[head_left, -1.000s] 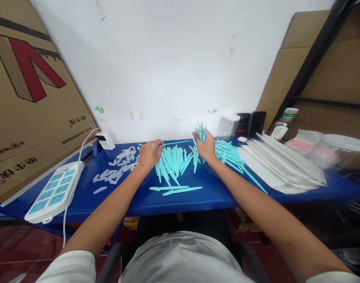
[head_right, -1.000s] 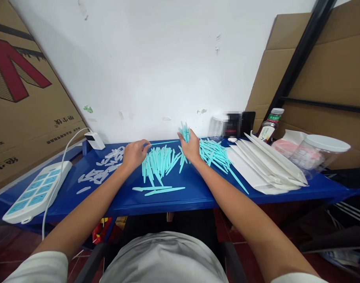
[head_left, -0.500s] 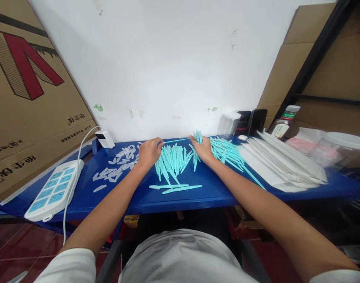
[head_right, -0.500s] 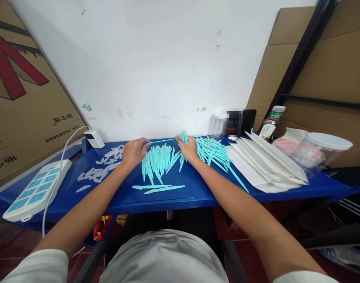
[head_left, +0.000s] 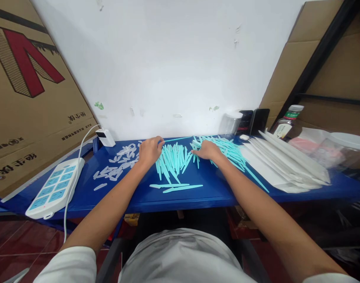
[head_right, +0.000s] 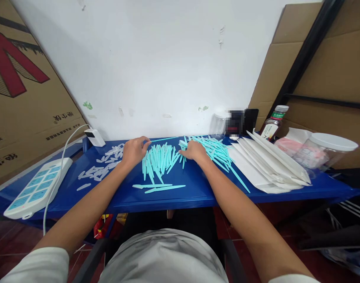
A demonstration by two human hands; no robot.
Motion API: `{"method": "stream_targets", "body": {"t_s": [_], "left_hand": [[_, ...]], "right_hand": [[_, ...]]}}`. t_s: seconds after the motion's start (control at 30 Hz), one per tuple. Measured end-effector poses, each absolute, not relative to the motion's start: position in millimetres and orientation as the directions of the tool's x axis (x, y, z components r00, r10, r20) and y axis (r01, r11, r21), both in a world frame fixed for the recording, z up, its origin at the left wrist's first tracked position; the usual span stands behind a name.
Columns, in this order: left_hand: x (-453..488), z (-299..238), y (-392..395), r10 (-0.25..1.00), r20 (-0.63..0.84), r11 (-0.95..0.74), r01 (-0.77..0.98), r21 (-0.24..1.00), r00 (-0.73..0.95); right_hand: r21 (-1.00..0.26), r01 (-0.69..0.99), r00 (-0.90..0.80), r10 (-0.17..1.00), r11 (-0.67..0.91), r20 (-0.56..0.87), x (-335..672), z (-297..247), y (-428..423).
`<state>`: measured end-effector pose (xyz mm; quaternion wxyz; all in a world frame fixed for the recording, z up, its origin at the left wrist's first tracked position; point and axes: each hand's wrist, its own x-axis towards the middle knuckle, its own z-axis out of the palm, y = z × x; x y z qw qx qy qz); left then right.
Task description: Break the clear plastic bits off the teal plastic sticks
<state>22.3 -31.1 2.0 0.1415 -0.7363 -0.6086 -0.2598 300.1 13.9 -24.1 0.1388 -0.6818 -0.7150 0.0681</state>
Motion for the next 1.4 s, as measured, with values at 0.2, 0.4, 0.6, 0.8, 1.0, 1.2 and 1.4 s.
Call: {"method": "stream_targets", "body": {"t_s": [0.2, 0.4, 0.6, 0.8, 1.0, 1.2, 1.4], "left_hand": [[22.3, 0.8, -31.0, 0.824, 0.552, -0.225, 0.967, 0.119, 0.124], [22.4, 0.9, -31.1, 0.821, 0.556, -0.223, 0.969, 0.107, 0.127], [21.9, 1.4, -30.7, 0.820, 0.557, -0.221, 0.970, 0.098, 0.130], [22.2, 2.6, -32.0, 0.821, 0.559, -0.208, 0.972, 0.107, 0.114], [20.1, 4.6, -32.3, 0.789, 0.614, -0.151, 0.973, 0.176, 0.011], [18.8, 6.3, -32.3, 0.784, 0.620, -0.139, 0.966, 0.216, -0.026], [19.4, 4.9, -31.8, 0.787, 0.617, -0.149, 0.966, 0.212, -0.014]], "right_hand": [[-0.256, 0.961, -0.104, 0.995, 0.100, -0.002, 298.2, -18.5, 9.6], [-0.202, 0.975, -0.108, 0.993, 0.098, -0.040, 296.4, -13.9, 6.1], [-0.274, 0.919, -0.281, 0.959, 0.283, 0.047, 302.1, -11.2, 9.1], [-0.467, 0.691, -0.422, 0.832, 0.552, 0.360, 301.2, -8.5, 10.2], [-0.655, 0.555, -0.261, 0.855, 0.513, 0.448, 295.6, -5.7, 4.7], [-0.744, 0.436, -0.070, 0.843, 0.507, 0.533, 288.1, -11.3, 7.5], [-0.690, 0.429, 0.079, 0.737, 0.583, 0.671, 279.0, -13.9, 1.8]]}}
